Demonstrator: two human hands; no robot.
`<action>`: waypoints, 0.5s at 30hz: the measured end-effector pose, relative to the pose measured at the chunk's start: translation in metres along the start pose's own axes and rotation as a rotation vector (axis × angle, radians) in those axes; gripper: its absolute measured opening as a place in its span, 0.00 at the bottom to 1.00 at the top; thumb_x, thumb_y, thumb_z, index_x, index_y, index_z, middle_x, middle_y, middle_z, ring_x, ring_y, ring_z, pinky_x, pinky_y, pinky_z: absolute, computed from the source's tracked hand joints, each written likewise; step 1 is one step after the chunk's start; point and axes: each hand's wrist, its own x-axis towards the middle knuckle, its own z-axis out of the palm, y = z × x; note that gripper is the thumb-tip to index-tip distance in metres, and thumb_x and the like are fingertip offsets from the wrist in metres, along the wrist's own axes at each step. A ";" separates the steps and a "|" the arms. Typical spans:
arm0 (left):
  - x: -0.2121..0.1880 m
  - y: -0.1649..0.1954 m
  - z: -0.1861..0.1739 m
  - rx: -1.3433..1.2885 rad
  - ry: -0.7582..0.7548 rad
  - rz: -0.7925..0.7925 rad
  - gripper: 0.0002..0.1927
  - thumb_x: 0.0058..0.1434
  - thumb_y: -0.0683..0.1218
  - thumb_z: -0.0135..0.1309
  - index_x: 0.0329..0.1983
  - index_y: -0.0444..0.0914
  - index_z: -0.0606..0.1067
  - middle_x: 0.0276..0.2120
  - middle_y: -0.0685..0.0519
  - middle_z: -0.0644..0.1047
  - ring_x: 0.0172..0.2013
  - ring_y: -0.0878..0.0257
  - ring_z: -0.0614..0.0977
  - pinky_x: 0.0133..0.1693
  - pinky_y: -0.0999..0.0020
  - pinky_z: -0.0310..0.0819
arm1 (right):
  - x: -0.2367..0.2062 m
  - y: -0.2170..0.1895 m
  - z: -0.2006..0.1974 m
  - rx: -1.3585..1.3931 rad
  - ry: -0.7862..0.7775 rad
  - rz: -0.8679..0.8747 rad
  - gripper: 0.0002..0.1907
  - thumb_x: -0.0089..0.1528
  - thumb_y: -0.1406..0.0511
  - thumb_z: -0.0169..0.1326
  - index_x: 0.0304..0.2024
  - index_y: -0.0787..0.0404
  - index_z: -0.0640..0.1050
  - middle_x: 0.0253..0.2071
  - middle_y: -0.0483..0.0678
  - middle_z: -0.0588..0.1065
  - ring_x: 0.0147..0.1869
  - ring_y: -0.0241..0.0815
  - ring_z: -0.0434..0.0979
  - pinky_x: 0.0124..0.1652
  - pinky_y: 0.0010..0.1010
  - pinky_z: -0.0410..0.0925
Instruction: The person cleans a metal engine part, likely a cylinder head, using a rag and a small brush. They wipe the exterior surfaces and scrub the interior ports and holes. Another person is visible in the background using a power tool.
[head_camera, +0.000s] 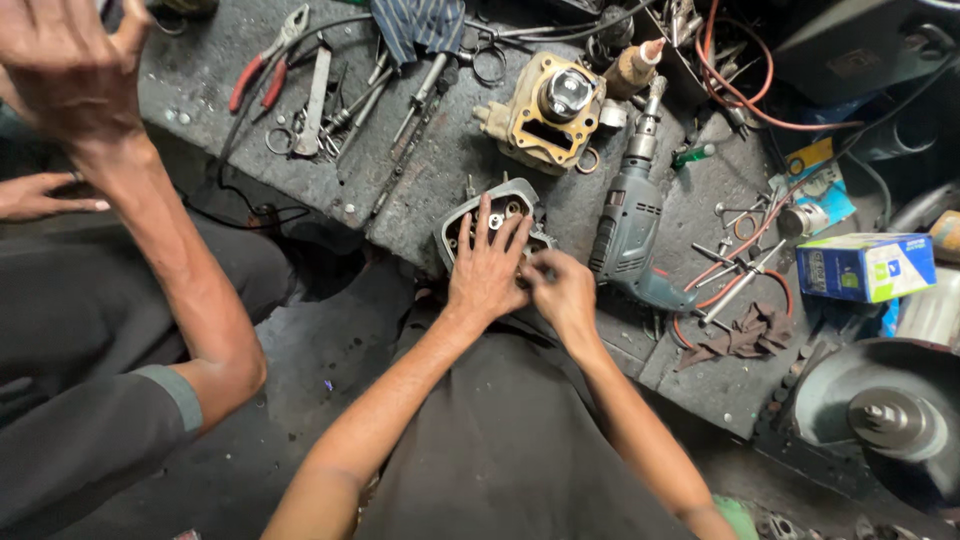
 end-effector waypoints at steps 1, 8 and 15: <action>0.000 0.000 0.000 -0.069 -0.023 -0.004 0.54 0.45 0.64 0.66 0.73 0.41 0.62 0.67 0.48 0.65 0.75 0.37 0.47 0.70 0.37 0.42 | -0.001 0.000 0.001 0.027 0.003 0.029 0.09 0.56 0.65 0.66 0.37 0.60 0.83 0.35 0.52 0.81 0.38 0.49 0.82 0.41 0.37 0.72; 0.000 0.002 0.000 0.050 -0.042 -0.003 0.52 0.46 0.61 0.64 0.75 0.43 0.62 0.69 0.51 0.64 0.75 0.38 0.46 0.71 0.39 0.40 | -0.001 -0.002 0.003 -0.011 0.032 -0.083 0.07 0.56 0.69 0.64 0.37 0.60 0.84 0.36 0.54 0.81 0.40 0.52 0.81 0.42 0.37 0.71; 0.000 0.003 0.000 -0.140 -0.007 -0.016 0.55 0.46 0.62 0.66 0.75 0.40 0.59 0.68 0.46 0.63 0.75 0.36 0.45 0.71 0.34 0.40 | 0.004 -0.001 0.003 -0.053 0.012 -0.049 0.05 0.54 0.67 0.65 0.34 0.57 0.84 0.33 0.53 0.81 0.39 0.53 0.81 0.41 0.39 0.71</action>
